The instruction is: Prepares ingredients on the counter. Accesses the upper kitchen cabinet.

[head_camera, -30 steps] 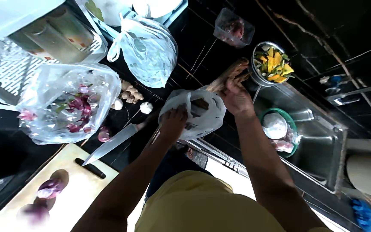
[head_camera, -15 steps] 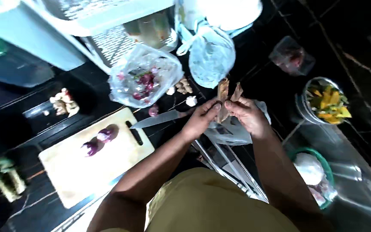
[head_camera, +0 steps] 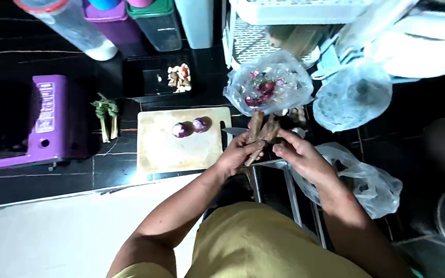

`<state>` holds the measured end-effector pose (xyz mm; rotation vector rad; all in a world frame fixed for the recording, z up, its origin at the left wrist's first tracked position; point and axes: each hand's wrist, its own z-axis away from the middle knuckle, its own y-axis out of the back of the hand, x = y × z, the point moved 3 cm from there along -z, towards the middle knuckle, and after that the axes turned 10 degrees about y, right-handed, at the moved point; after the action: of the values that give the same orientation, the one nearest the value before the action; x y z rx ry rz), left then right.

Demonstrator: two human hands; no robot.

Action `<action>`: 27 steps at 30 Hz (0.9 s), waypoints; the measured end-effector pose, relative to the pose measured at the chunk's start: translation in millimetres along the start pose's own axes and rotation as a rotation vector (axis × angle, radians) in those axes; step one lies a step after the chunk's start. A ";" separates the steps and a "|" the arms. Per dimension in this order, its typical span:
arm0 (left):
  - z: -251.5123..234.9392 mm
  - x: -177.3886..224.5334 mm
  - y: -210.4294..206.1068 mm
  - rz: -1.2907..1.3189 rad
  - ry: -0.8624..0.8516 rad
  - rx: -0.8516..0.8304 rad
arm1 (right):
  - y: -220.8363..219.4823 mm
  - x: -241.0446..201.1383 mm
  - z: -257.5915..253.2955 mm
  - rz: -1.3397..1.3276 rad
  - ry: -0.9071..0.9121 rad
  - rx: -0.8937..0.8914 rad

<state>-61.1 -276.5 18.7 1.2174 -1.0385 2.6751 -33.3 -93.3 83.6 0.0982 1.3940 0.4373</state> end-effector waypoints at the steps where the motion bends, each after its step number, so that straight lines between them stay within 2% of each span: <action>1: 16.0 5.7 14.6 -0.021 -0.017 0.070 | 0.2 -2.3 1.3 0.072 0.013 -0.023; 3: 51.0 19.1 48.7 -0.107 -0.101 0.272 | 11.2 -3.0 9.1 0.214 0.085 0.014; 5: 85.3 32.4 89.0 -0.240 -0.206 0.556 | 32.0 0.4 24.1 0.319 0.167 0.080; 8: 121.9 49.0 147.2 -0.574 -0.279 0.982 | 68.2 16.6 53.6 0.405 0.174 0.158; 11: 131.9 56.0 192.4 -0.897 -0.161 1.253 | 91.9 39.5 80.5 0.468 0.137 0.216; 13: 130.9 55.4 212.0 -1.100 -0.040 1.287 | 101.1 50.9 95.6 0.500 0.123 0.253; 15: 129.9 55.9 215.5 -1.238 -0.025 1.267 | 113.5 54.5 113.5 0.555 0.077 0.318; 16: 129.6 60.9 204.8 -1.268 -0.081 1.259 | 121.2 55.2 124.2 0.593 0.038 0.369; 20: 103.7 78.0 119.2 -1.343 -0.390 1.042 | 151.9 66.6 176.6 0.661 -0.193 0.613; 23: 52.3 52.5 36.5 -1.539 -0.467 0.622 | 158.3 91.9 212.4 0.648 -0.423 0.583; 26: 3.3 -13.9 -40.5 -1.708 -0.447 0.148 | 141.2 118.5 230.0 0.620 -0.524 0.488; 27: -9.0 -37.8 -60.1 -1.751 -0.384 0.002 | 131.9 126.5 229.6 0.606 -0.538 0.464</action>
<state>-24.0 -215.4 22.6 1.4834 0.2047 1.0668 170.5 115.4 51.2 0.9670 0.8854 0.5260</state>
